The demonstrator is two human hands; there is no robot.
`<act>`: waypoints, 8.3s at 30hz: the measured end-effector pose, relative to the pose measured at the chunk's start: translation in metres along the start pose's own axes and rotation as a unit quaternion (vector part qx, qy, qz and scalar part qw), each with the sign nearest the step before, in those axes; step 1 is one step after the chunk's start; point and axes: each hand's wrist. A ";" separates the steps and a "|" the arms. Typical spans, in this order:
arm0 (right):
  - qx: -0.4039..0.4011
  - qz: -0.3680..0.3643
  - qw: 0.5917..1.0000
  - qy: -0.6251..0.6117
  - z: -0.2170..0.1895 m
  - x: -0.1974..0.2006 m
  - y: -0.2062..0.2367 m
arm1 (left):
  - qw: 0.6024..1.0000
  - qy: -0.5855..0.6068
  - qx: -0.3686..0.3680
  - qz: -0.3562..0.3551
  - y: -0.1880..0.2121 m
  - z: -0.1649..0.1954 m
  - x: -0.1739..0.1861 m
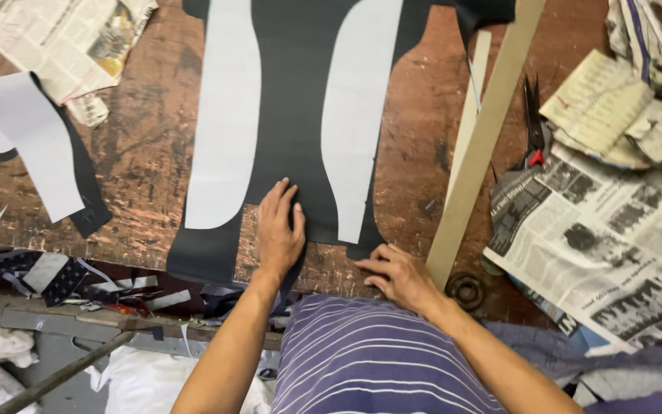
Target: The person places white paper templates onto a large black fabric sheet on a wooden table, then positions a newspaper pattern piece over the templates. The person adjusts the templates and pattern piece to align them on the fabric.
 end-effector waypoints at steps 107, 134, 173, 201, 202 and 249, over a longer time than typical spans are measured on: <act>-0.207 0.166 0.957 -0.116 -0.149 0.108 -0.083 | 0.802 0.396 0.401 -0.197 -0.080 0.122 0.071; 0.096 0.338 0.936 0.024 -0.163 0.017 -0.231 | 0.969 -0.046 -0.218 0.106 -0.238 -0.076 0.219; -0.176 0.563 0.807 -0.009 0.026 0.062 -0.202 | 0.947 0.268 -0.054 -0.165 -0.276 0.046 -0.017; -0.082 0.515 0.852 -0.046 0.004 0.080 -0.263 | 0.969 0.213 0.117 0.040 -0.188 -0.118 0.037; -0.065 0.509 0.858 -0.012 0.003 0.071 -0.260 | 0.969 0.213 0.113 0.046 -0.190 -0.118 0.039; -0.339 0.450 0.824 0.064 0.012 0.045 -0.161 | 0.994 0.078 -0.026 0.069 -0.160 -0.158 0.033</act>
Point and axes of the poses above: each hand's wrist, its own y-axis away from the middle knuckle, its own x-axis out of the back of the hand, z = x × y, and after that the axes turned 14 degrees about z, right-handed
